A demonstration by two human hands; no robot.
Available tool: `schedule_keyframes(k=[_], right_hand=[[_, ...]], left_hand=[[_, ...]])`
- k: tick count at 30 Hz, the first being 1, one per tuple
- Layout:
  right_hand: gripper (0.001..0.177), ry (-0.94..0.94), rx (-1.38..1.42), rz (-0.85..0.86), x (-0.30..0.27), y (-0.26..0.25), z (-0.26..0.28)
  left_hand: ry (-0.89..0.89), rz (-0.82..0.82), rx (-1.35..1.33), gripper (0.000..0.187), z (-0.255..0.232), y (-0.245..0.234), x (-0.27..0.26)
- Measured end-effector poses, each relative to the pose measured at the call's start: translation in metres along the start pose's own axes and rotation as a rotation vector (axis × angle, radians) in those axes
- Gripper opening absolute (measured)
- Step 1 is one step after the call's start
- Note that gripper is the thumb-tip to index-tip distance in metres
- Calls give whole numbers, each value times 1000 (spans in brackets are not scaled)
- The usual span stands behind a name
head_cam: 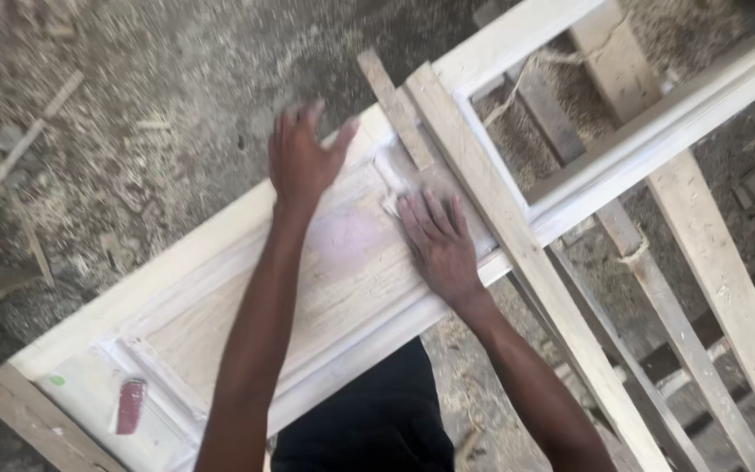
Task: The person sands a white wooden door panel resting on a workbench using a sanding block. They move the block along the flat surfaces and edges, then switch to a smaller sanding piece to work on the recessed panel areas.
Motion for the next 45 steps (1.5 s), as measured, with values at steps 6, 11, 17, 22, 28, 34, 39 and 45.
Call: schedule_keyframes(k=[6,11,17,22,28,34,39,45], right_hand=[[80,18,-43,-72,27,17,8],[61,172,-32,-20,-9,7,25],[62,238,-44,-1,32,17,30],[64,265,-217,20,-8,6,35],[65,250,-135,-10,53,24,21],[63,277,-214,27,-14,0,33],[62,221,-108,-93,62,24,20],[59,261,-246,51,-27,-4,31]], left_hand=[[-53,359,-7,102,3,4,22],[-41,407,53,102,-2,4,23],[70,223,-55,97,5,11,21],[-25,351,36,86,6,18,26],[57,302,29,85,-2,8,24],[17,322,61,84,1,14,26],[-5,286,65,81,2,18,23],[-50,330,58,81,3,17,20]])
Point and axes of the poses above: each hand's wrist, its own x-axis towards the middle knuckle, its own y-axis out of the palm, z = x × y, the point moved 3 cm from there along x, towards the middle knuckle, and after that the axes turned 3 degrees about x, right-handed, at the moved point
